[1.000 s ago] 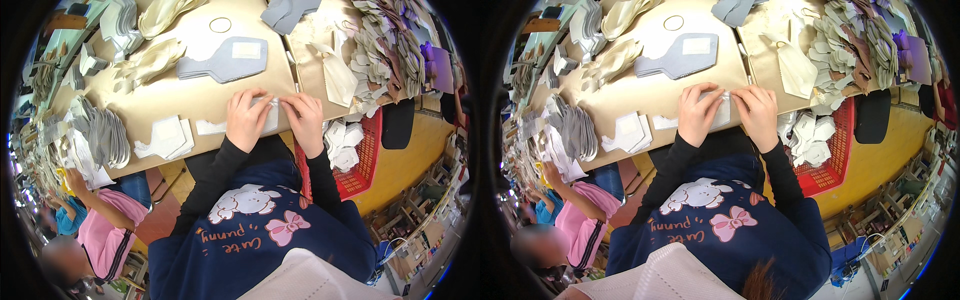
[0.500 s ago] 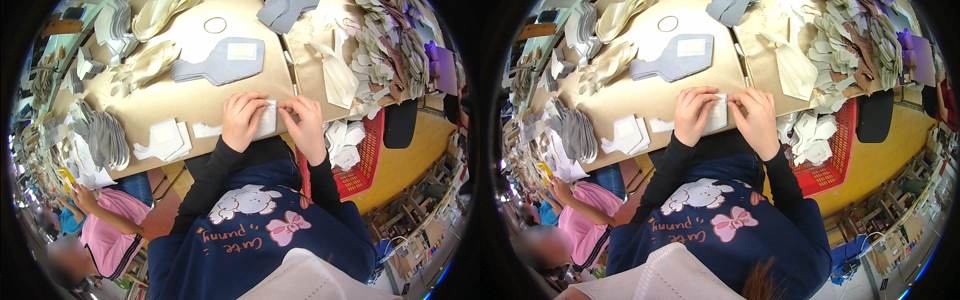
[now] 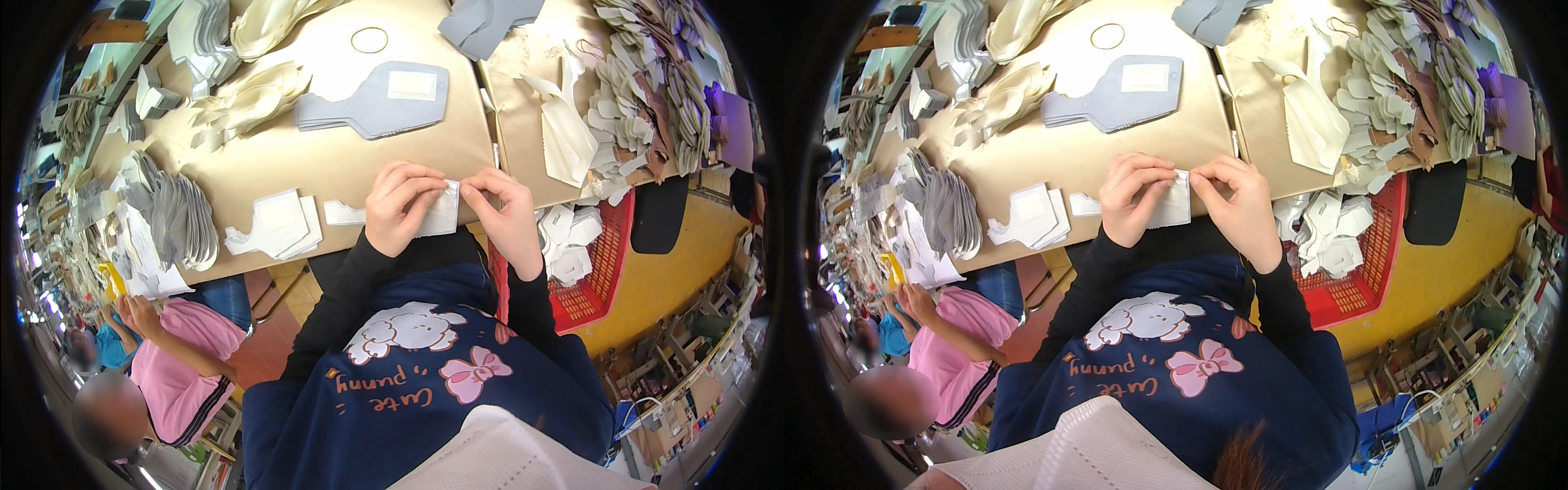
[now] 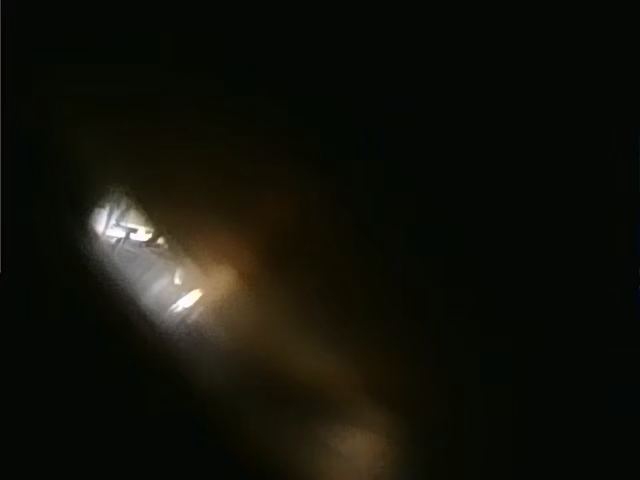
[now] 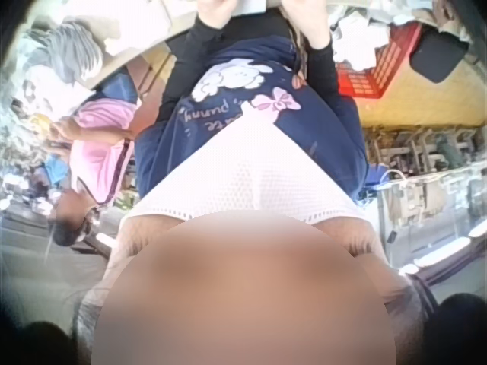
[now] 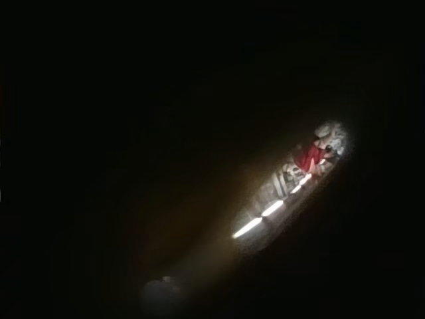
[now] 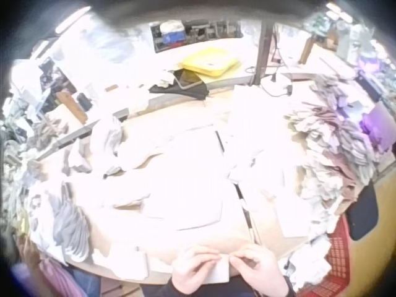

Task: The person repeatedly folds small white fabric pieces, likely mask components, using both hands on a cluttered worktable. They align edges, press folds, and stack finished pieces while occasionally picking up new pieces from nearby piles.

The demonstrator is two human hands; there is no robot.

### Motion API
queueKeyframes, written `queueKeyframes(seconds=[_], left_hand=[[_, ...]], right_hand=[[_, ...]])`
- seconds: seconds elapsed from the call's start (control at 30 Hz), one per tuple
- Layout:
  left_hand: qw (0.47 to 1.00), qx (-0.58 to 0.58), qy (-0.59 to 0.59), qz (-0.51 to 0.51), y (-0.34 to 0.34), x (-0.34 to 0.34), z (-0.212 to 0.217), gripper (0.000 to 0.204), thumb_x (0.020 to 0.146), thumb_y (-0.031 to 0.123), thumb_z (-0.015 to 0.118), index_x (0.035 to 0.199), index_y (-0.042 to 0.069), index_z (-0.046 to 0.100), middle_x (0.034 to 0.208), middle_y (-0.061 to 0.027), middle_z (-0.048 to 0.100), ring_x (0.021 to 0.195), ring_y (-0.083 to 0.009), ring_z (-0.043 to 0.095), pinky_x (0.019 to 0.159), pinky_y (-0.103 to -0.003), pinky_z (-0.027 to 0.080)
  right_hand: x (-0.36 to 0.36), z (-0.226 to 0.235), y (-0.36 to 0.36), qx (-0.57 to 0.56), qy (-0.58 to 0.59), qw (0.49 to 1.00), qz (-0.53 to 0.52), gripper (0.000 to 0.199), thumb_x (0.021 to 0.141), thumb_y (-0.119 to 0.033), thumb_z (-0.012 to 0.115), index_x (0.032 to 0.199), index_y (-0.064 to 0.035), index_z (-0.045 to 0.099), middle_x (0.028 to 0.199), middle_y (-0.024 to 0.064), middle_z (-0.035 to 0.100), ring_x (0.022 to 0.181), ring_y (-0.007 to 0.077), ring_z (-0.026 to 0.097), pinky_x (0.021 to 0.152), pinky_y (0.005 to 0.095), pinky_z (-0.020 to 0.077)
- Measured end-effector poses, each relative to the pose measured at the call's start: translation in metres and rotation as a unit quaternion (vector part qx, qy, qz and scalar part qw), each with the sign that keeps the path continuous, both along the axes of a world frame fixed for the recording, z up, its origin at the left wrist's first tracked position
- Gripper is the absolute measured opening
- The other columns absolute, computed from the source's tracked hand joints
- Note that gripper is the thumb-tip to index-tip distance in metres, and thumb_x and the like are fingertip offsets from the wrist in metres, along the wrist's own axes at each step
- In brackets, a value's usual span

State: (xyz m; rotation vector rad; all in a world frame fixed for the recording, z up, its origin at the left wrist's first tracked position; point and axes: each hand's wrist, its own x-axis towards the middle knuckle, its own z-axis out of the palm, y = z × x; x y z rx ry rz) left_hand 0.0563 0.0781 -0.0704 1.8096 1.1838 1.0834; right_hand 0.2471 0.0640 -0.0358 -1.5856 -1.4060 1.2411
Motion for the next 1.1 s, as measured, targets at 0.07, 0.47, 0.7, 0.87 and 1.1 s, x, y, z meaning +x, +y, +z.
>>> queueKeyframes(seconds=[0.07,0.47,0.7,0.87,1.1], left_hand=[[1.0,-0.004,-0.005,-0.001,0.0,0.001,0.0,0.015,0.081,-0.001,0.075,0.094,0.005,0.075,0.099,-0.0065,0.071,0.098,-0.0275,0.062,0.085,-0.039,0.05],[0.993,-0.107,-0.051,0.016,-0.014,0.007,0.014,0.02,0.082,0.005,0.083,0.089,-0.001,0.065,0.094,-0.0089,0.059,0.075,-0.0172,0.065,0.065,-0.029,0.055],[0.975,-0.199,-0.1,-0.001,-0.016,0.004,0.022,0.024,0.083,0.009,0.083,0.088,-0.005,0.064,0.097,-0.0078,0.059,0.081,-0.0157,0.07,0.071,-0.028,0.062],[0.973,-0.21,-0.099,-0.004,-0.017,0.0,0.028,0.013,0.086,0.002,0.077,0.089,-0.006,0.066,0.107,-0.0108,0.059,0.086,-0.0181,0.072,0.074,-0.03,0.065],[0.97,-0.228,-0.073,0.037,-0.022,0.006,0.032,0.006,0.088,-0.005,0.067,0.093,-0.004,0.07,0.118,-0.0092,0.059,0.095,-0.0172,0.07,0.079,-0.031,0.065]], right_hand=[[-0.001,-0.001,0.001,-0.015,0.012,1.0,-0.018,0.012,0.091,-0.009,0.071,0.091,0.0027,0.074,0.08,0.0065,0.065,0.07,0.0147,0.058,0.069,0.0287,0.044],[-0.003,-0.009,-0.006,-0.042,0.088,0.995,-0.028,0.01,0.088,-0.004,0.073,0.09,0.0055,0.073,0.077,0.0047,0.064,0.066,0.0089,0.056,0.06,0.0246,0.0431],[-0.003,-0.006,-0.009,-0.053,0.147,0.988,-0.009,0.007,0.087,-0.002,0.073,0.089,0.0048,0.074,0.078,0.0044,0.065,0.068,0.0079,0.058,0.06,0.024,0.0441],[-0.005,0.002,-0.007,-0.01,0.075,0.997,0.013,0.006,0.086,-0.001,0.074,0.087,0.0043,0.074,0.076,0.0048,0.065,0.066,0.0099,0.059,0.06,0.0253,0.0458],[-0.009,0.005,-0.008,0.018,0.029,0.999,0.01,0.005,0.084,-0.001,0.074,0.085,0.0039,0.073,0.074,0.0068,0.064,0.064,0.0136,0.06,0.058,0.0272,0.0462]])
